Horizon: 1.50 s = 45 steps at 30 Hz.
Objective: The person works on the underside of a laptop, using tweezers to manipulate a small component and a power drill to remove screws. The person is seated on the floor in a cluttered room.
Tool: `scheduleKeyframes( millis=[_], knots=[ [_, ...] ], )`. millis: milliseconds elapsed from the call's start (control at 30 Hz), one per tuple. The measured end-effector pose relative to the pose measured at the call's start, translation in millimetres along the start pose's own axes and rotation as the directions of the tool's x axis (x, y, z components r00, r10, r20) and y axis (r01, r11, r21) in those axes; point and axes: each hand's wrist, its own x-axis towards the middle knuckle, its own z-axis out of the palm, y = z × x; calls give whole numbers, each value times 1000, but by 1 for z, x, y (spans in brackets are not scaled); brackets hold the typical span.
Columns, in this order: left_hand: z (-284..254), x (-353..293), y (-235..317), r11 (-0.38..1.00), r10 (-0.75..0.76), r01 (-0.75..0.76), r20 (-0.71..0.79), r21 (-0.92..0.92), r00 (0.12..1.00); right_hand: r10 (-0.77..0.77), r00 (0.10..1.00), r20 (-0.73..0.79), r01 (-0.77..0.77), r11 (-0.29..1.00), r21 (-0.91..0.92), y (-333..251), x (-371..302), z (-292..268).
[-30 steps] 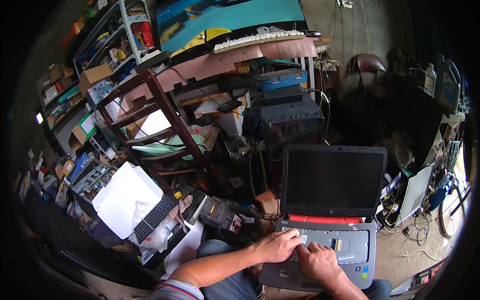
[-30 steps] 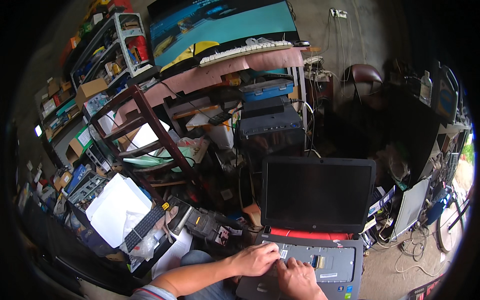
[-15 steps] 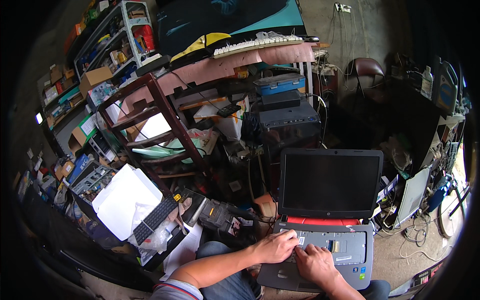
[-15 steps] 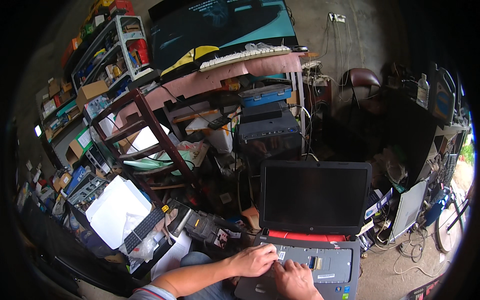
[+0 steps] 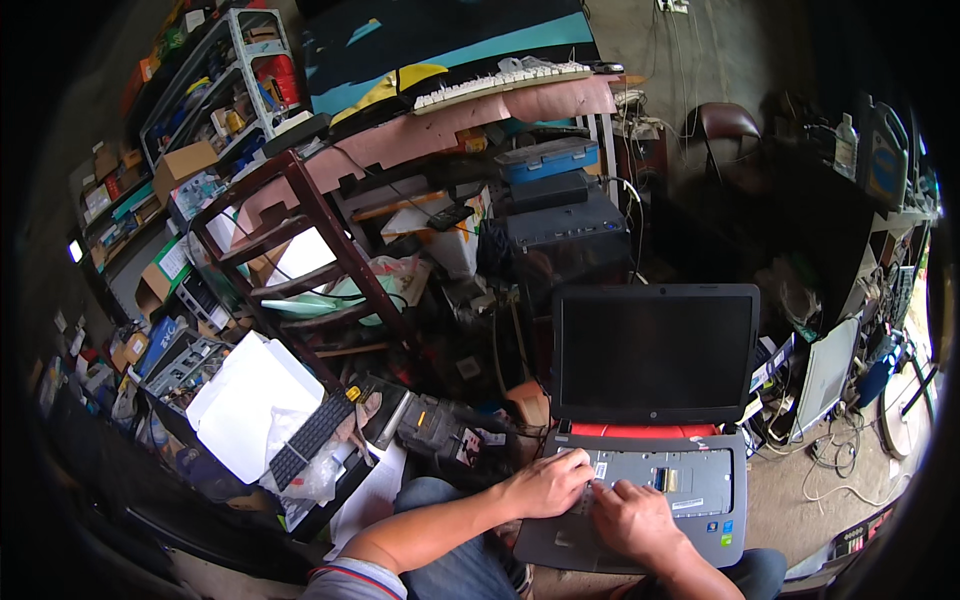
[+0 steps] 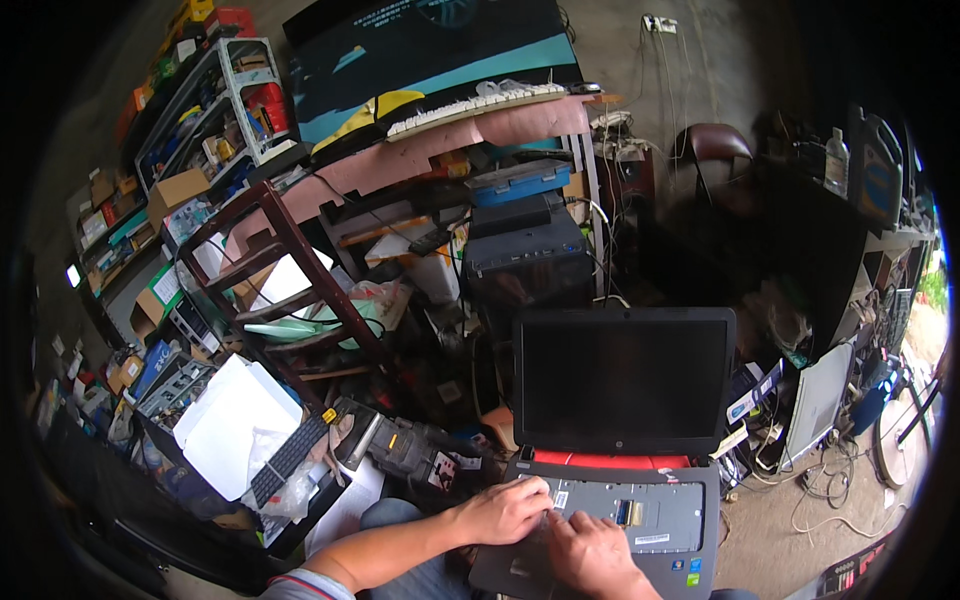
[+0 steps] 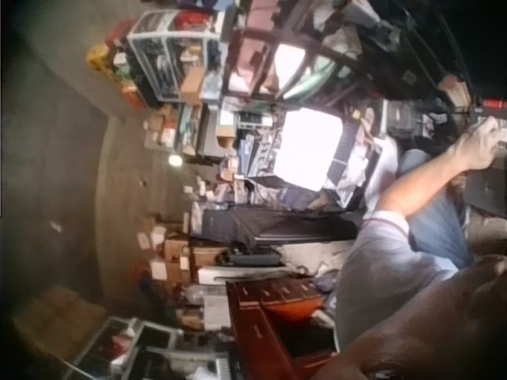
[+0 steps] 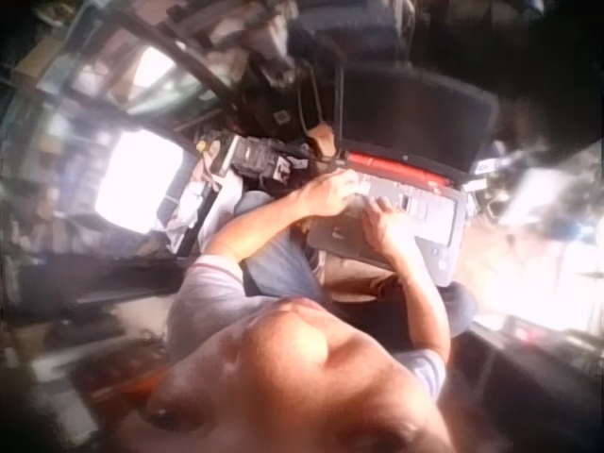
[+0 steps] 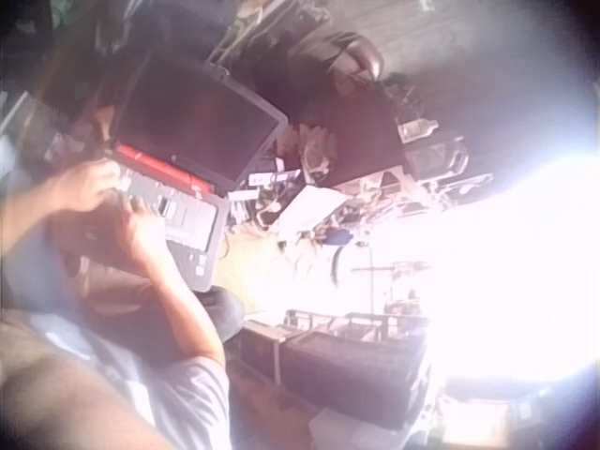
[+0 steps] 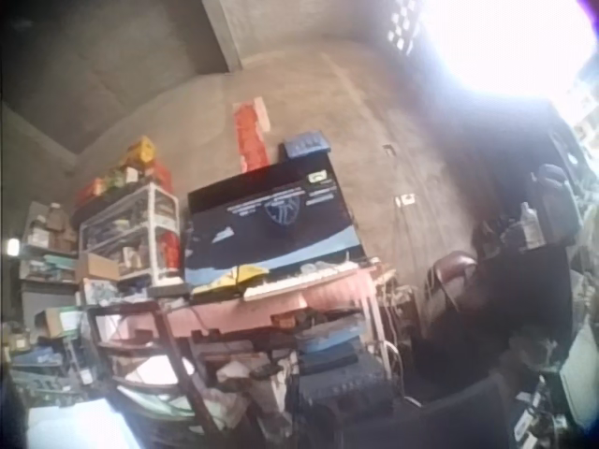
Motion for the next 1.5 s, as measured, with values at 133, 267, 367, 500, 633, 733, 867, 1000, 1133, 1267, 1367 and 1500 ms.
scheduleKeyframes(
  millis=[133,267,367,500,633,733,867,1000,1133,1267,1367,1500],
  knots=[
    [-3,11,3,999,13,-14,13,36,1000,96,991,-89,-91,994,56,20,-21,-40],
    [-4,4,-1,978,94,-97,24,182,995,378,925,-44,-365,915,174,29,-39,-82],
    [-8,8,11,996,-75,75,18,43,997,516,852,-85,-474,830,293,36,-59,-93],
    [-7,14,11,997,-69,68,51,20,996,587,805,-83,-545,788,287,51,-84,-88],
    [-11,17,12,992,-124,123,72,7,990,596,799,-85,-554,783,283,56,-88,-84],
    [-12,20,11,994,-101,99,68,37,993,581,811,-65,-550,795,255,57,-87,-83],
    [-14,19,12,994,-100,97,77,41,992,576,816,-57,-543,796,266,56,-84,-83],
    [-13,19,11,988,-150,152,101,-14,984,577,814,-62,-544,796,266,56,-84,-82],
    [-12,22,10,971,-220,230,130,-70,967,554,831,-41,-532,815,230,56,-82,-82],
    [-10,24,6,972,-221,231,161,-46,962,540,841,-38,-520,826,220,55,-81,-81],
    [-13,27,6,969,-229,242,183,-49,956,531,846,-39,-512,832,212,56,-81,-81],
    [-14,27,6,963,-241,259,186,-74,952,532,846,-37,-515,832,205,54,-81,-81]
  ],
)
